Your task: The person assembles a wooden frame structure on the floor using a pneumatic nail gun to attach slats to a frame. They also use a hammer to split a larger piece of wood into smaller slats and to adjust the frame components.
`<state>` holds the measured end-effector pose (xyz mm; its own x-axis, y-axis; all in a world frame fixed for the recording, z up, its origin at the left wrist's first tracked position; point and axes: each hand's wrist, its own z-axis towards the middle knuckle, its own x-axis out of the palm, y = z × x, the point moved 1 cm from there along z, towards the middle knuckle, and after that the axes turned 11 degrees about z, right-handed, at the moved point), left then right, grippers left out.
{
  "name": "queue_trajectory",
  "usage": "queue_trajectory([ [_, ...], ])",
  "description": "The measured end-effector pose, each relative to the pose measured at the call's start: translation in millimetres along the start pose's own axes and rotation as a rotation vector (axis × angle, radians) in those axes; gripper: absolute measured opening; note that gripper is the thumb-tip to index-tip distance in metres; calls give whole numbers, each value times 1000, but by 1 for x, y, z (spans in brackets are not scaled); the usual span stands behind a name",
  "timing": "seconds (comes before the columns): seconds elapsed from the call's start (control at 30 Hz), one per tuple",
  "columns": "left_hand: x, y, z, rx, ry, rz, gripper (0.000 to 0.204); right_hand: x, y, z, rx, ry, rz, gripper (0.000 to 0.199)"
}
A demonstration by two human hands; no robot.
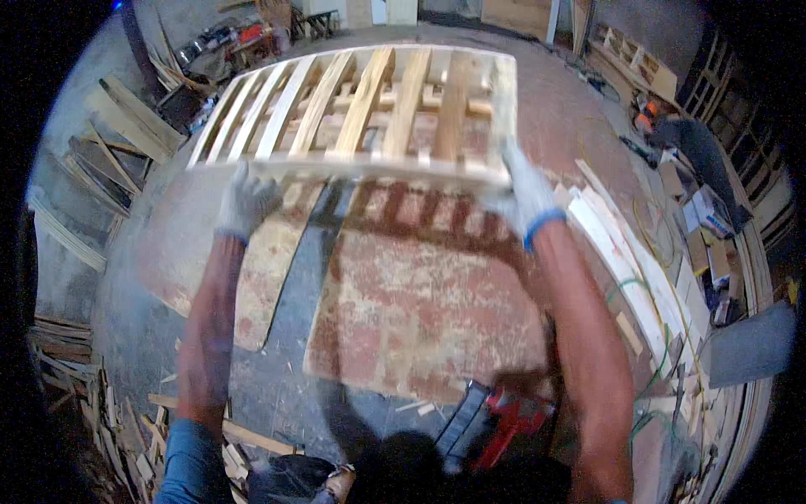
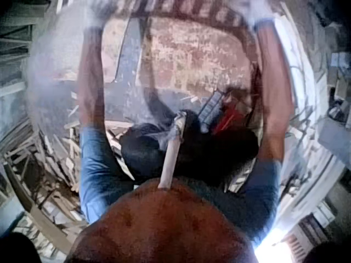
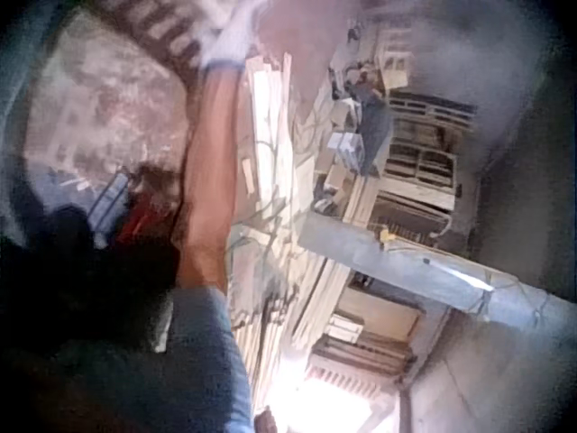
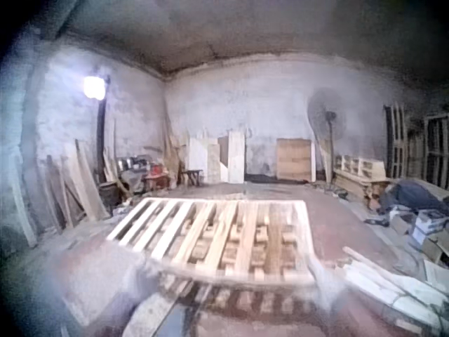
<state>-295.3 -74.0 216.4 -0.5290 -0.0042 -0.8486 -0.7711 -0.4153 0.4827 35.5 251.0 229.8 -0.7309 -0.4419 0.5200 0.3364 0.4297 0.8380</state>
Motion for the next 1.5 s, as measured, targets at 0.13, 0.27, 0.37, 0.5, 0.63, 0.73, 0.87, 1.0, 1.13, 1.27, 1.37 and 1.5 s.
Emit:
queue_trajectory([
  [0.13, -30, -5, 71, -404, -115, -1535, 51, 23, 73, 46, -79, -43, -265, 48],
  [0.27, 3, -87, 15, -501, 158, -1908, 32, -12, -9, -43, 52, 226, -475, 34],
  [0.37, 84, -151, -67, -506, 419, -1935, 34, -92, -102, -111, 436, 381, -621, 37],
  [0.5, 98, -248, -138, -589, 717, -1944, 28, -177, -147, -213, 714, 216, -737, 32],
  [0.63, 52, -289, -168, -584, 901, -1892, 28, -299, -228, -279, 832, 257, 39, 30],
  [0.73, 32, -305, -154, -246, 950, -1594, 42, -283, -200, -309, 686, 124, -102, 30],
  [0.87, -95, -307, -112, 218, 775, -1533, 47, -252, -178, -314, 777, -24, -373, 34],
  [1.0, -285, -303, -92, 880, 704, -1702, 37, -284, -201, -317, 365, 221, -555, 22],
  [1.13, -355, -319, -106, 1312, 288, -1458, 46, -275, -187, -318, 673, 33, 76, 26],
  [1.27, -386, -325, -118, 1243, 298, -1410, 46, -250, -204, -311, 690, 63, 160, 28],
  [1.37, -370, -351, -113, 1334, 213, -1511, 45, -305, -194, -324, 669, -34, 292, 30],
  [1.5, -381, -349, -122, 1282, 222, -1488, 45, -293, -206, -332, 711, -114, 101, 37],
])
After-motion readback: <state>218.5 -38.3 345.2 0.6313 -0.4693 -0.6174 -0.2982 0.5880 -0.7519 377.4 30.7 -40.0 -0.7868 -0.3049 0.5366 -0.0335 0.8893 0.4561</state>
